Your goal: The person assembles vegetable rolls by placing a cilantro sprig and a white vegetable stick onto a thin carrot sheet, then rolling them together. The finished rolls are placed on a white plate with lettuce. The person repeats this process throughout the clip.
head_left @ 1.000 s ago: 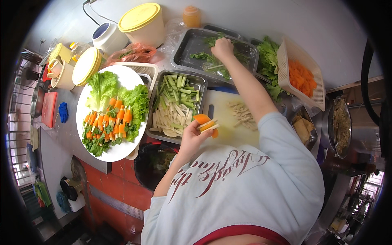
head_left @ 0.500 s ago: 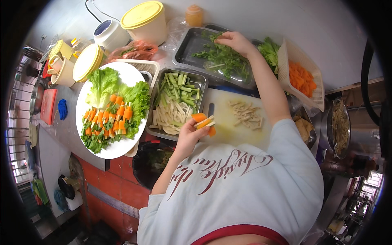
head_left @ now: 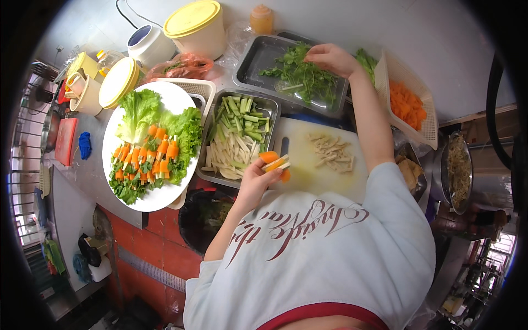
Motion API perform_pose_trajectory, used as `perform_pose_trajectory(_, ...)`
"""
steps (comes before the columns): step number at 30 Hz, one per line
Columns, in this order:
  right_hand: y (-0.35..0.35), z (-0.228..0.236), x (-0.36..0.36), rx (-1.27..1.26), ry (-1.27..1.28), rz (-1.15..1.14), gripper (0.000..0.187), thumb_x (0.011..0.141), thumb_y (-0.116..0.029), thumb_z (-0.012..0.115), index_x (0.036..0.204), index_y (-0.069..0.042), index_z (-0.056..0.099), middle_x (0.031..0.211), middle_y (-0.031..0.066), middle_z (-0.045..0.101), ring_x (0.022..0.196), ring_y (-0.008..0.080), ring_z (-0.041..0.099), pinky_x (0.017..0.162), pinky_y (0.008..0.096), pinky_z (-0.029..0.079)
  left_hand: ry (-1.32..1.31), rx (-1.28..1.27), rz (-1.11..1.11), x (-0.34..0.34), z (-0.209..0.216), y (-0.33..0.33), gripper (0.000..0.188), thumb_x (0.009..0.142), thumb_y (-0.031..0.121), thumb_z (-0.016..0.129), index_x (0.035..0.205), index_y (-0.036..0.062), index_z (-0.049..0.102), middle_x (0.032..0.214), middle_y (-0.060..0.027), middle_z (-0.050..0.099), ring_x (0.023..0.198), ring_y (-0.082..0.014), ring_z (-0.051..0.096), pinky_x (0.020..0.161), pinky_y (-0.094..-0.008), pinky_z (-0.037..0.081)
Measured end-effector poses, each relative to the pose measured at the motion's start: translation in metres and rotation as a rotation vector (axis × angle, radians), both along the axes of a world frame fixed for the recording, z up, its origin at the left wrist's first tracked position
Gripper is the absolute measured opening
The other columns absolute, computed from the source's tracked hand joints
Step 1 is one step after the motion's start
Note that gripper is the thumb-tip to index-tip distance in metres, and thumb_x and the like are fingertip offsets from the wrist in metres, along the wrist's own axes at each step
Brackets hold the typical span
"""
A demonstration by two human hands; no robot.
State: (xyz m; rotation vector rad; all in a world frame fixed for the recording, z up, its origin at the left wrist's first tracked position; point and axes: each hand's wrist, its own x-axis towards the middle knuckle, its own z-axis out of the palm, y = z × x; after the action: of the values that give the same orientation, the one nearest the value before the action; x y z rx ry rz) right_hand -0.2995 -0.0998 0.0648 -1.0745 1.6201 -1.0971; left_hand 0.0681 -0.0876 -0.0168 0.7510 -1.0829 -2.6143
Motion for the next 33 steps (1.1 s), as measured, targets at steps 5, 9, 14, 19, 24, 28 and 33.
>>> perform_pose_trajectory(5, 0.005, -0.002, -0.005, 0.164, 0.317, -0.099, 0.018, 0.078, -0.021, 0.066, 0.081, -0.003, 0.067, 0.057, -0.0046, 0.047, 0.048, 0.0039, 0.032, 0.046, 0.0210, 0.023, -0.004, -0.015, -0.028, -0.002, -0.003, -0.001, 0.035, 0.081, -0.002, 0.059, 0.114, -0.0011, 0.048, 0.107, -0.0093, 0.056, 0.096, -0.0169, 0.059, 0.083, -0.0283, 0.049)
perform_pose_trajectory(9, 0.013, 0.010, -0.002, 0.039, 0.140, -0.077, 0.018, 0.079, -0.022, 0.066, 0.081, -0.004, 0.065, 0.056, -0.0051, 0.045, 0.047, 0.0040, 0.031, 0.045, 0.0216, 0.022, -0.047, -0.002, -0.018, -0.002, -0.002, -0.001, 0.036, 0.081, -0.002, 0.058, 0.115, -0.0010, 0.047, 0.109, -0.0101, 0.056, 0.096, -0.0174, 0.059, 0.081, -0.0280, 0.050)
perform_pose_trajectory(14, 0.021, 0.013, -0.002, 0.010, -0.032, -0.064, 0.013, 0.082, -0.019, 0.063, 0.085, -0.006, 0.062, 0.057, -0.0055, 0.046, 0.047, 0.0025, 0.035, 0.042, 0.0173, 0.026, -0.023, -0.009, -0.048, -0.005, 0.000, 0.000, 0.035, 0.081, -0.001, 0.058, 0.114, -0.0012, 0.047, 0.110, -0.0096, 0.055, 0.096, -0.0170, 0.059, 0.079, -0.0268, 0.050)
perform_pose_trajectory(19, 0.032, 0.004, 0.011, -0.054, -0.162, -0.119, 0.020, 0.085, -0.014, 0.060, 0.098, 0.001, 0.057, 0.080, 0.0054, 0.062, 0.067, 0.0086, 0.060, 0.059, 0.0163, 0.050, -0.017, -0.005, -0.046, -0.007, 0.007, 0.000, 0.035, 0.081, -0.001, 0.058, 0.115, -0.0014, 0.047, 0.110, -0.0097, 0.055, 0.097, -0.0167, 0.058, 0.079, -0.0264, 0.050)
perform_pose_trajectory(24, 0.039, -0.004, 0.027, -0.156, -0.302, -0.055, 0.013, 0.083, -0.007, 0.060, 0.092, 0.002, 0.054, 0.092, 0.0176, 0.063, 0.081, 0.0168, 0.065, 0.075, 0.0225, 0.054, -0.009, -0.014, -0.067, -0.008, 0.006, -0.002, 0.035, 0.082, 0.000, 0.059, 0.115, -0.0016, 0.047, 0.110, -0.0096, 0.056, 0.098, -0.0164, 0.058, 0.080, -0.0259, 0.049)
perform_pose_trajectory(28, 0.046, -0.020, 0.030, -0.219, -0.191, 0.013, 0.012, 0.081, -0.003, 0.060, 0.088, -0.002, 0.051, 0.086, 0.0135, 0.063, 0.081, 0.0165, 0.064, 0.073, 0.0243, 0.053, -0.021, -0.055, -0.085, -0.015, 0.008, -0.006, 0.037, 0.081, 0.000, 0.060, 0.115, -0.0014, 0.047, 0.108, -0.0094, 0.057, 0.096, -0.0162, 0.059, 0.079, -0.0248, 0.050)
perform_pose_trajectory(33, 0.058, 0.015, 0.097, -0.122, -0.149, 0.125, 0.016, 0.079, 0.002, 0.056, 0.095, 0.001, 0.055, 0.080, 0.0079, 0.063, 0.076, 0.0123, 0.062, 0.068, 0.0250, 0.051, 0.018, -0.187, -0.022, -0.031, 0.014, -0.020, 0.039, 0.079, 0.003, 0.063, 0.115, -0.0014, 0.048, 0.102, -0.0091, 0.060, 0.087, -0.0137, 0.061, 0.075, -0.0240, 0.048)
